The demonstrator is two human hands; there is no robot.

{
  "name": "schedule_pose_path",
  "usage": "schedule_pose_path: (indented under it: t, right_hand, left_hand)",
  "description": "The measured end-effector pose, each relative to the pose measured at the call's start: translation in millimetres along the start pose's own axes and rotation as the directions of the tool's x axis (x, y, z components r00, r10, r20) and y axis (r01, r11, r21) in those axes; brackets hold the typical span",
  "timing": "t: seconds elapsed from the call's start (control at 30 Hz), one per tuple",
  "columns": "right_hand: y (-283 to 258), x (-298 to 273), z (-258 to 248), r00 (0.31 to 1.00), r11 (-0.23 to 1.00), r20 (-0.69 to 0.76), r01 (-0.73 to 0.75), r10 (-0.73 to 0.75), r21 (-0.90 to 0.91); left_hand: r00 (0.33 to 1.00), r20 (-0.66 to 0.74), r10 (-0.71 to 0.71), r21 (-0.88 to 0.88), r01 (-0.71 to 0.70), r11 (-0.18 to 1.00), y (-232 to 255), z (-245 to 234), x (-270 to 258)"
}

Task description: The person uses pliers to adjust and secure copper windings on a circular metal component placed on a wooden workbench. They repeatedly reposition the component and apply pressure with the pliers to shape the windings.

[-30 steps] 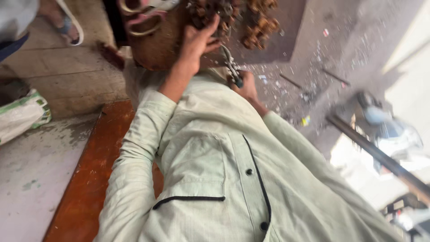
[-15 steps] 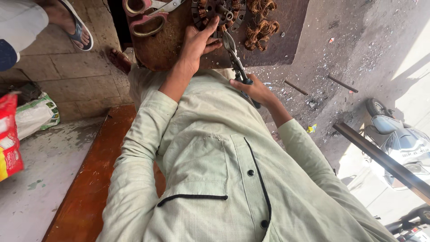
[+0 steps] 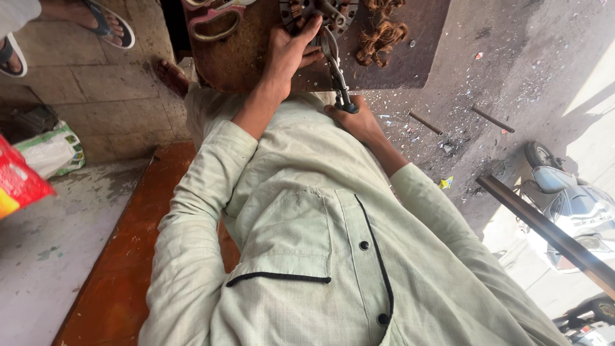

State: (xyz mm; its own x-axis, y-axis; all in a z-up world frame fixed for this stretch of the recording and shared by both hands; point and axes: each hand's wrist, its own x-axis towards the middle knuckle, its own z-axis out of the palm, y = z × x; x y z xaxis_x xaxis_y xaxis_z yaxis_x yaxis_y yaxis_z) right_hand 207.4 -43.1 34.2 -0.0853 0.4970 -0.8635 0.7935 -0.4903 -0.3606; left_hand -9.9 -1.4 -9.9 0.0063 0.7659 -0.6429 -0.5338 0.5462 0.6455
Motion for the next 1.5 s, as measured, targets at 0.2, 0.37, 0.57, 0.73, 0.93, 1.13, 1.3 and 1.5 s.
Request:
schedule_pose_path:
  t: [0.2, 0.37, 0.57, 0.73, 0.93, 1.13, 1.3, 1.5]
  right_hand:
    - [41, 26, 26, 0.995, 0.999, -0.095, 0.042, -0.044, -0.022]
    - [43, 39, 37, 0.737, 0.85, -0.424, 0.446, -0.526, -0.28]
    - [44, 7, 22, 0.961, 0.969, -0.153, 0.24, -0.229, 0.057]
    - [36, -19, -1, 0.995, 0.996, -0.101, 0.002, 0.007, 0.086]
    - [20, -27, -30, 0.987, 0.994, 0.144, -0.086, 0.076, 0.064]
    - [8, -17, -32, 0.942, 0.991, 0.336, -0.048, 0.003, 0.124]
    - [10, -3, -35, 0.873, 0.945, 0.479, -0.074, -0.092, 0.318]
    - [16, -6, -4, 0.997, 1.0, 0.075, 0.003, -0.004, 0.006]
  left_hand:
    - [0.995, 0.007, 0.095, -0.128, -0.093, 0.987, -34, -14, 8]
    - [0.998, -0.016, 0.058, -0.077, -0.059, 0.995, -21, -17, 10]
    - [0.994, 0.078, 0.073, -0.05, -0.069, 0.996, -1, -9, -6]
    - [0.997, 0.036, 0.073, -0.097, -0.069, 0.993, 3, -4, -15]
    - [0.987, -0.129, 0.095, -0.046, -0.102, 0.994, -1, -1, -19]
    - [0.979, -0.084, 0.184, -0.112, -0.192, 0.975, -2, 5, -14]
    - [0.974, -0.012, 0.227, -0.101, -0.227, 0.969, -2, -1, -15]
    - [0.955, -0.012, 0.296, -0.027, -0.296, 0.955, -12, -8, -15]
